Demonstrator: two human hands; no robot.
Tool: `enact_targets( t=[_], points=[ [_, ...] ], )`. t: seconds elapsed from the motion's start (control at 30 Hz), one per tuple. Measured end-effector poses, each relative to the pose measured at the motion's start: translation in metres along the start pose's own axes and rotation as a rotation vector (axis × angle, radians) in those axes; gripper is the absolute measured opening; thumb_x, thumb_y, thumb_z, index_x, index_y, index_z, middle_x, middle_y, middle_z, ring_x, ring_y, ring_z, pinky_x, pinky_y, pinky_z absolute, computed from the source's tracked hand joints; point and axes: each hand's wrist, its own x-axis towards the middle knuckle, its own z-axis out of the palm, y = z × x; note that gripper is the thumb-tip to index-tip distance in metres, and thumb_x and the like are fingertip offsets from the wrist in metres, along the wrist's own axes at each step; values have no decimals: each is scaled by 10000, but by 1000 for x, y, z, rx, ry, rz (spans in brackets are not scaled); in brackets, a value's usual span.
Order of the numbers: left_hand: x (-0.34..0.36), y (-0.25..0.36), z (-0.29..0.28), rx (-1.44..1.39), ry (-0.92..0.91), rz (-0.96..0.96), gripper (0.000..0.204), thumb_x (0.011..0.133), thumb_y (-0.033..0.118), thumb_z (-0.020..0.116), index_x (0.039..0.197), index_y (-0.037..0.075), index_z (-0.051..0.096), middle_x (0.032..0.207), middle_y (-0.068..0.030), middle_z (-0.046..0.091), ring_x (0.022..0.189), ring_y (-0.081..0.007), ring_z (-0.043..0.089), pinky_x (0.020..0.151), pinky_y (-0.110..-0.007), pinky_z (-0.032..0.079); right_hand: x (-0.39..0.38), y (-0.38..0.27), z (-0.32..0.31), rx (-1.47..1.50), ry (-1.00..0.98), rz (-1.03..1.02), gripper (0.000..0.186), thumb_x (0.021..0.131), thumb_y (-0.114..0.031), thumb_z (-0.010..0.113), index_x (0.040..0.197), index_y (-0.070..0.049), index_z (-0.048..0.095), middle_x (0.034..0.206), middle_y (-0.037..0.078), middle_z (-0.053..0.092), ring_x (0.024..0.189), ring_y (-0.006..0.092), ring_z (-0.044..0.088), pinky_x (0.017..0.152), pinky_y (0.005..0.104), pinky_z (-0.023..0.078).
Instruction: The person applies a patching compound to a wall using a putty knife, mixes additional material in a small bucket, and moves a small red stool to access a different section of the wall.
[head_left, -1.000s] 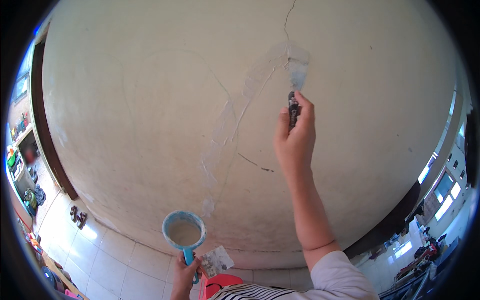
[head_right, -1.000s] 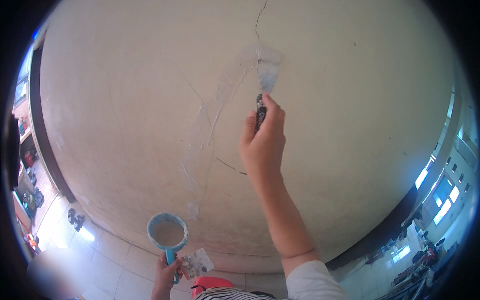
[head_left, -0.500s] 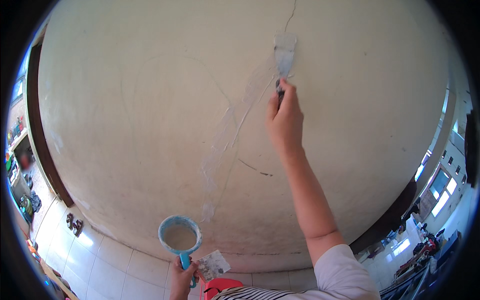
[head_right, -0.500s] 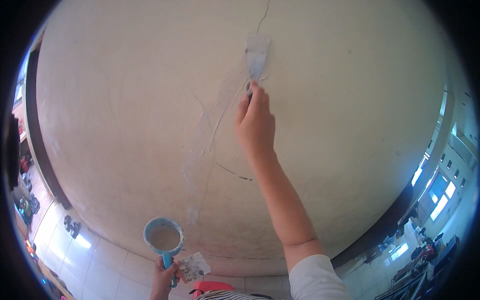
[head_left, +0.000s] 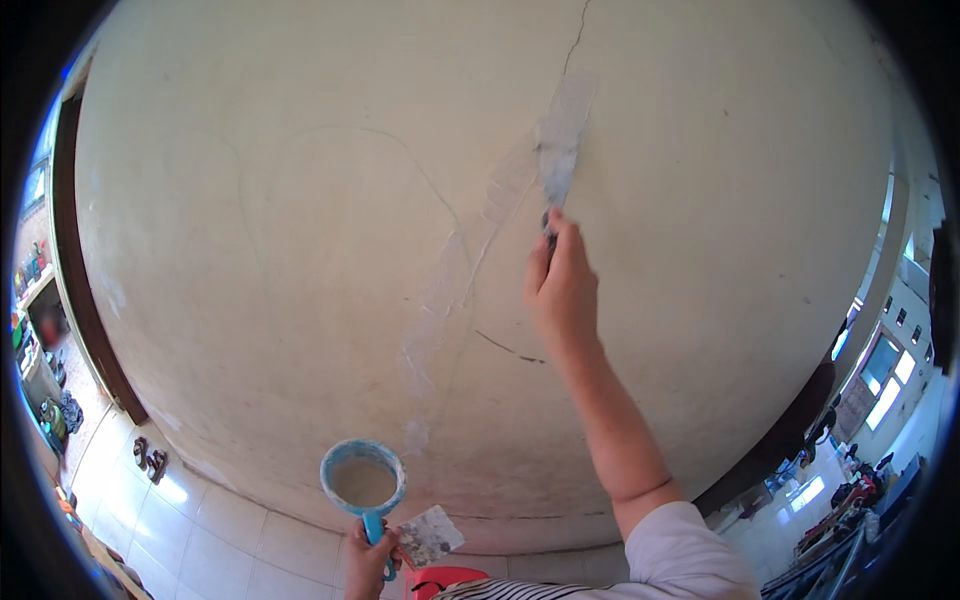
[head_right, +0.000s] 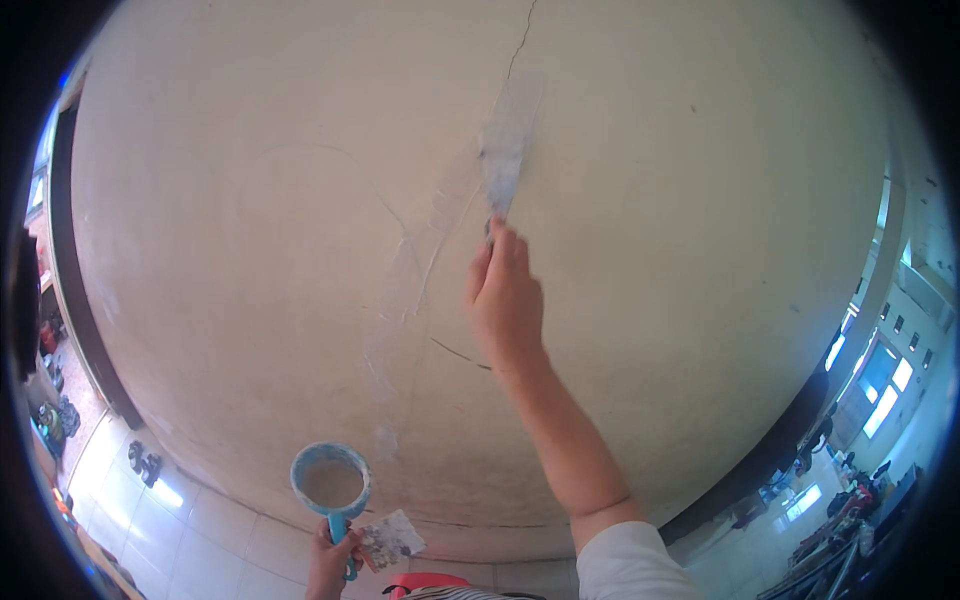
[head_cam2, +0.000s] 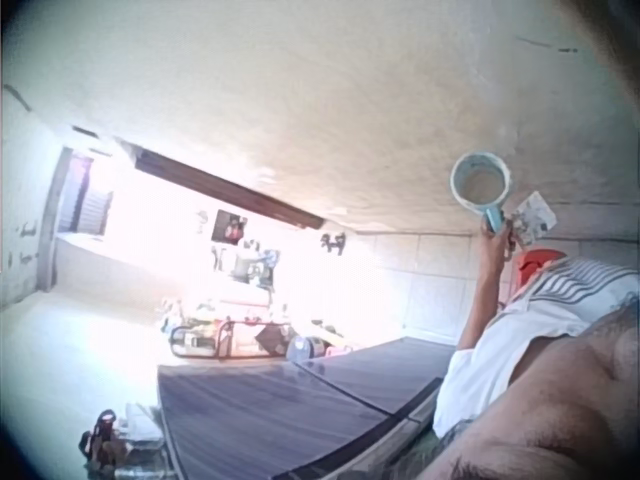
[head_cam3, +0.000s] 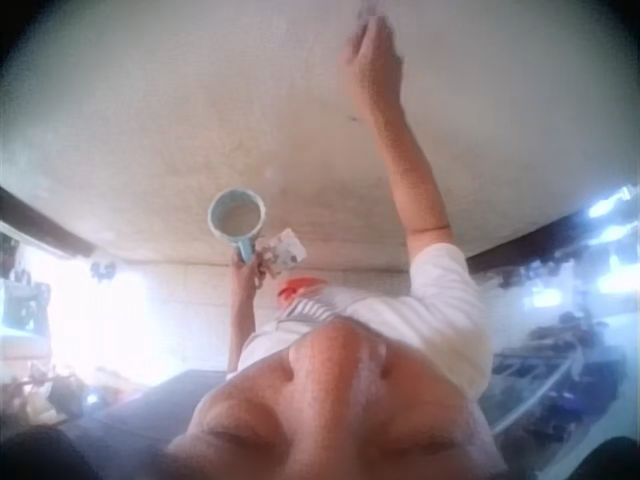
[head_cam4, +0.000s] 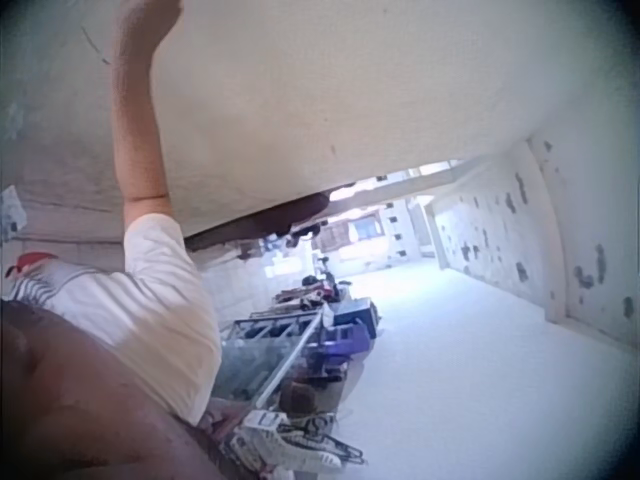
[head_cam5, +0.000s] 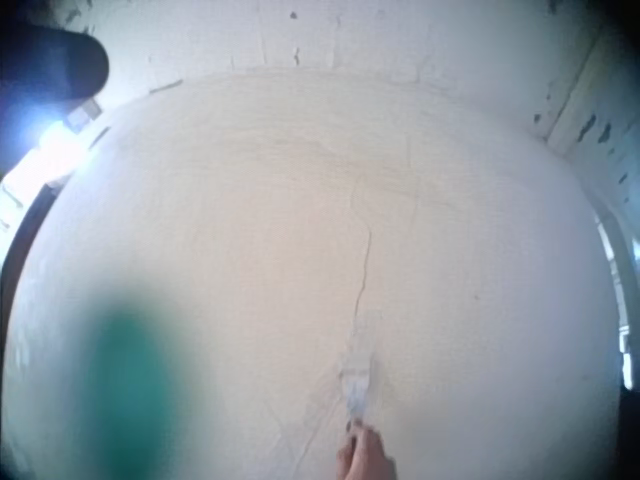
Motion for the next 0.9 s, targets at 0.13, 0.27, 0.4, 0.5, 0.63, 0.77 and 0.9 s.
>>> enact_targets(
  t=[0.13,0.27,0.4,0.5,0.63,0.77,0.9],
  points=[
    [0,0,1,-22,-22,19,271,881,45,696,1070,2,506,693,-43,571,503,-123,565,407,-277,454,-15,-12,-8,165,92,-38,301,981,-48,536,1263,38,475,1202,256,626,1043,411,668,786,459,596],
    [2,-1,-2,-8,-26,31,262,882,49,693,1064,2,509,697,-46,573,498,-125,565,404,-275,452,22,-15,-23,185,103,111,288,984,-71,540,1243,36,474,1162,268,643,1007,444,671,813,463,584],
    [4,-5,-2,-23,-23,40,259,880,45,692,1061,1,511,695,-44,570,491,-128,562,397,-271,449,-4,-29,-11,223,-56,235,295,985,-104,552,1237,20,465,1125,280,652,978,448,676,804,477,579],
    [5,-3,-3,-21,-34,11,268,873,43,697,1061,-1,511,693,-44,566,487,-129,560,393,-273,449,-45,-54,4,351,-71,183,299,986,-109,557,1236,23,461,1091,289,650,955,429,686,782,463,575],
    [4,1,-5,-11,-43,0,282,867,41,704,1064,-9,509,692,-44,563,486,-130,559,393,-275,452,-37,-65,-4,405,14,217,297,987,-97,561,1234,34,459,1005,260,655,898,396,700,728,424,571],
    [6,-3,-4,-4,-26,16,288,867,43,703,1068,-15,505,688,-43,561,486,-129,558,392,-272,451,14,-50,-10,337,72,260,271,991,-100,546,1216,29,468,982,252,660,886,409,695,697,442,571],
    [5,-3,-3,-7,-22,19,287,877,35,692,1082,-26,501,679,-48,566,480,-130,556,392,-277,451,-15,-27,36,131,67,65,289,988,-117,545,1227,29,477,1103,250,652,892,417,691,689,440,590]
  ],
)
